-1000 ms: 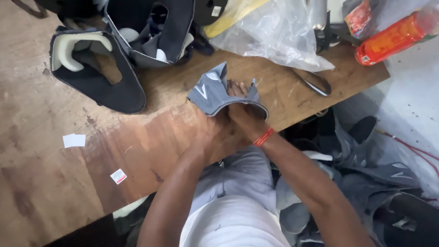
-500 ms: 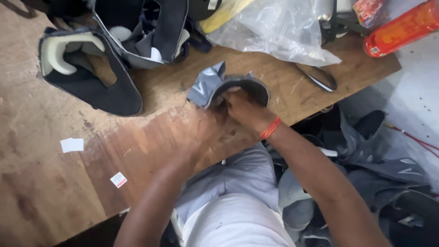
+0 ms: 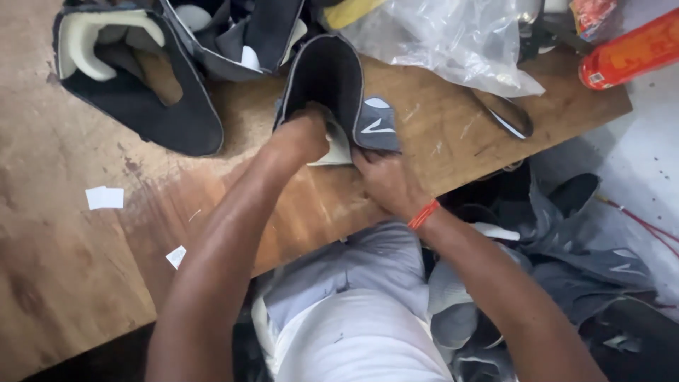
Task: The person sits at a wooden workbench and fits a gray knit shoe upper into a black heel counter by hand, pressing and smoothing the upper around the counter's edges. They turn the shoe over repeatedly to seat the parts together, then set the assembled shoe aside and pick up another upper to continue fitting.
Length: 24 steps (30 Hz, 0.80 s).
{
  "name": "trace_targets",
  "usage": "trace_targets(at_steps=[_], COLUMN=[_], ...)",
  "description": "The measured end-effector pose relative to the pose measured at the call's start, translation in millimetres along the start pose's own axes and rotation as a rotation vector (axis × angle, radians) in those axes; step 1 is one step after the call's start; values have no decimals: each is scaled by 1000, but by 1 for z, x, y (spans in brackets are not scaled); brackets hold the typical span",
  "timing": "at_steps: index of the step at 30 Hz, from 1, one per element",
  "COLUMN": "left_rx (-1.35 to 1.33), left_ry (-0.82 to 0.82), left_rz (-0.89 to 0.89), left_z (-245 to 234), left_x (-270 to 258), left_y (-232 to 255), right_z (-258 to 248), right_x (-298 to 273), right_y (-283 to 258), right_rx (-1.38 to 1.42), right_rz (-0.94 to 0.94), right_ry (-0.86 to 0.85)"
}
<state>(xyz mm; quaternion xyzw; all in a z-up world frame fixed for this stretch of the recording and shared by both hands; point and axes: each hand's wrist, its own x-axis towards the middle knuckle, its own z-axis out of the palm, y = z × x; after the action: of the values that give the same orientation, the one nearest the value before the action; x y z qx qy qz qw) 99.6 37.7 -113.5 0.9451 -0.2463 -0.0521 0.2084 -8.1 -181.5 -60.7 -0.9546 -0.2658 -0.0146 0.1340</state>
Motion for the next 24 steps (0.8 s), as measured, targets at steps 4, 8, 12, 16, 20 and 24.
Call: trace_targets(at_steps=[4, 8, 12, 16, 20, 24], left_rx=[155, 27, 6, -196, -256, -116], left_ry=[-161, -354, -382, -236, -182, -7], left_rz=[-79, -207, -1, 14, -165, -159], left_z=[-50, -165, -113, -127, -70, -9], left_x=[-1, -57, -113, -124, -101, -84], left_y=[45, 99, 91, 116, 106, 78], right_z=[-15, -27, -12, -14, -20, -41], right_x=[1, 16, 12, 21, 21, 22], right_y=[2, -11, -18, -17, -12, -27], right_rx=[48, 21, -148, -218, -213, -172], right_rz=[-106, -116, 63, 90, 34, 3], right_ry=[94, 250, 3, -50, -59, 2])
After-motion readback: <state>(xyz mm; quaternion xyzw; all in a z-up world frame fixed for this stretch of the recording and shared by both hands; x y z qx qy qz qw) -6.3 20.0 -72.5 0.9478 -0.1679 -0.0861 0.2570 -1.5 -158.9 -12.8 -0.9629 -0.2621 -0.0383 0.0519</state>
